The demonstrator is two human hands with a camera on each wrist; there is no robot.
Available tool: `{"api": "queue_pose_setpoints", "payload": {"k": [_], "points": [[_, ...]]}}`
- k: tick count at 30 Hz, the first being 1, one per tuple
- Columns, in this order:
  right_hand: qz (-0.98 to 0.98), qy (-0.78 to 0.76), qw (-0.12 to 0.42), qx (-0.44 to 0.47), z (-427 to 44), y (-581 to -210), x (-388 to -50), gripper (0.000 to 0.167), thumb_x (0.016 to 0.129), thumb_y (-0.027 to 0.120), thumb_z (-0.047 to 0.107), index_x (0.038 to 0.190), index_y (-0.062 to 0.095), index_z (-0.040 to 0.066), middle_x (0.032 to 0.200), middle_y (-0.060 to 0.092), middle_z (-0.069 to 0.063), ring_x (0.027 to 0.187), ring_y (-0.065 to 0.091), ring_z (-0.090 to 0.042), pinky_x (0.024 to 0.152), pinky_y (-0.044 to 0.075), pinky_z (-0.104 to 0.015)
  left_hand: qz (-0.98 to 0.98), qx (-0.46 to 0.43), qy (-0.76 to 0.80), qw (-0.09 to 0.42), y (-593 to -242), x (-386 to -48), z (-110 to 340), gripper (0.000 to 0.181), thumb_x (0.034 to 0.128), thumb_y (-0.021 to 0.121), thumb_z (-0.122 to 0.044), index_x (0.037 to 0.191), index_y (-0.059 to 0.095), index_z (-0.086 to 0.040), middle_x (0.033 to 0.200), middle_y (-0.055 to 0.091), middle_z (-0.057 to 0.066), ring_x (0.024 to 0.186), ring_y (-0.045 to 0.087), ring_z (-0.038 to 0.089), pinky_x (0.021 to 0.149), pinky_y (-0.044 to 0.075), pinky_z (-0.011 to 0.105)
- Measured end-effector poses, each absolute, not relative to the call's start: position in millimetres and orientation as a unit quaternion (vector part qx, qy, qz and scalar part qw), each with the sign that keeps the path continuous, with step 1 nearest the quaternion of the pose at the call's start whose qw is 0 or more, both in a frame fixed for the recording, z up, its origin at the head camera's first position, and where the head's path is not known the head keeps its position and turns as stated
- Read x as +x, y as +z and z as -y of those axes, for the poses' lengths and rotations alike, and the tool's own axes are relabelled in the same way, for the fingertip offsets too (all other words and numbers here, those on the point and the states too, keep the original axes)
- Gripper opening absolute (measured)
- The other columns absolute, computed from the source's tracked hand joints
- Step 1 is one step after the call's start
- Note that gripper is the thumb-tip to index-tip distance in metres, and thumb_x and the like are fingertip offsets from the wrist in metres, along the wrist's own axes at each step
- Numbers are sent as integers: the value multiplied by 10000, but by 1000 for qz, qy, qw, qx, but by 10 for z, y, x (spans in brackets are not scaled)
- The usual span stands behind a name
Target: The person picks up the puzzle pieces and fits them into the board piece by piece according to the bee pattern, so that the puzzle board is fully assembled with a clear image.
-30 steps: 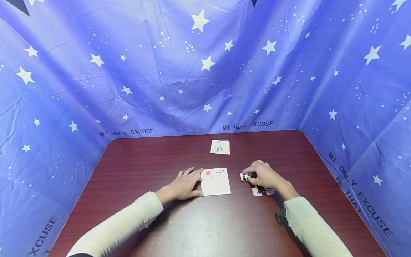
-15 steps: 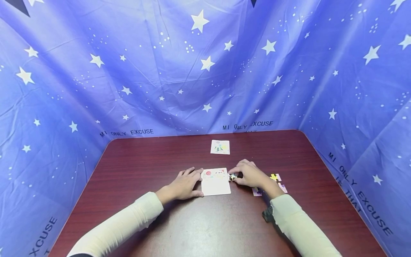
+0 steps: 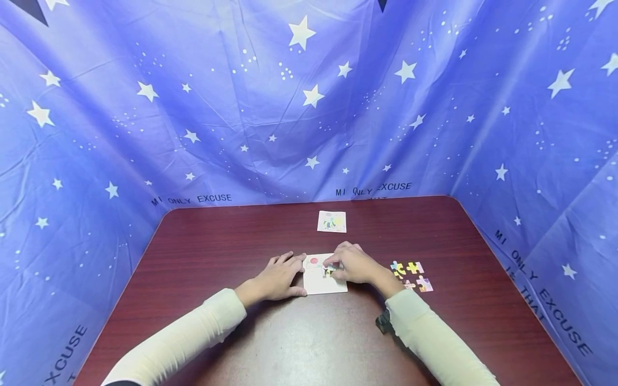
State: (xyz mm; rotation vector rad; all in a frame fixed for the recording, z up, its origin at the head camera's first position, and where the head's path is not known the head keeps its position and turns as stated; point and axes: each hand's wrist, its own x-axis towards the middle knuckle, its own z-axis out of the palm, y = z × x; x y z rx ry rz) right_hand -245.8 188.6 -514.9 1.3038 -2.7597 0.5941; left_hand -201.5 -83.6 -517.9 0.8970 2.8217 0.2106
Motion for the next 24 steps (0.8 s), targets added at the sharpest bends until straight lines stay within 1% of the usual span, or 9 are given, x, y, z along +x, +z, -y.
{"api": "queue_pose_setpoints", "payload": {"k": [7, 13, 16, 24], "points": [[890, 174, 6, 422, -1712, -5165, -2462, 326, 805, 754, 209, 1125, 790, 262, 963, 739, 89, 1038, 574, -200, 811, 412, -398, -948, 300, 67, 86, -5177, -2017, 836, 572, 894, 643, -641, 1243, 558, -196, 1661, 346, 34, 1501, 351, 395, 1130, 358, 599], [888, 164, 10, 429, -1613, -5151, -2449, 330, 802, 754, 220, 1129, 791, 254, 959, 747, 74, 1039, 575, -214, 806, 417, -395, -947, 304, 69, 79, -5197, -2020, 832, 571, 893, 636, -650, 1234, 562, -197, 1656, 356, 32, 1496, 360, 393, 1123, 366, 599], [889, 166, 7, 426, -1574, -5136, -2438, 322, 803, 754, 220, 1121, 794, 250, 986, 755, 69, 1049, 578, -217, 818, 415, -400, -947, 304, 70, 79, -5190, -2019, 831, 571, 893, 635, -651, 1229, 563, -195, 1656, 357, 35, 1496, 361, 393, 1123, 367, 600], [891, 164, -9, 424, -1505, -5162, -2436, 314, 803, 751, 217, 1111, 795, 258, 1037, 767, 105, 1070, 585, -207, 872, 420, -431, -946, 305, 70, 81, -5183, -2021, 844, 580, 884, 646, -650, 1228, 567, -190, 1652, 365, 42, 1492, 364, 403, 1118, 370, 606]]}}
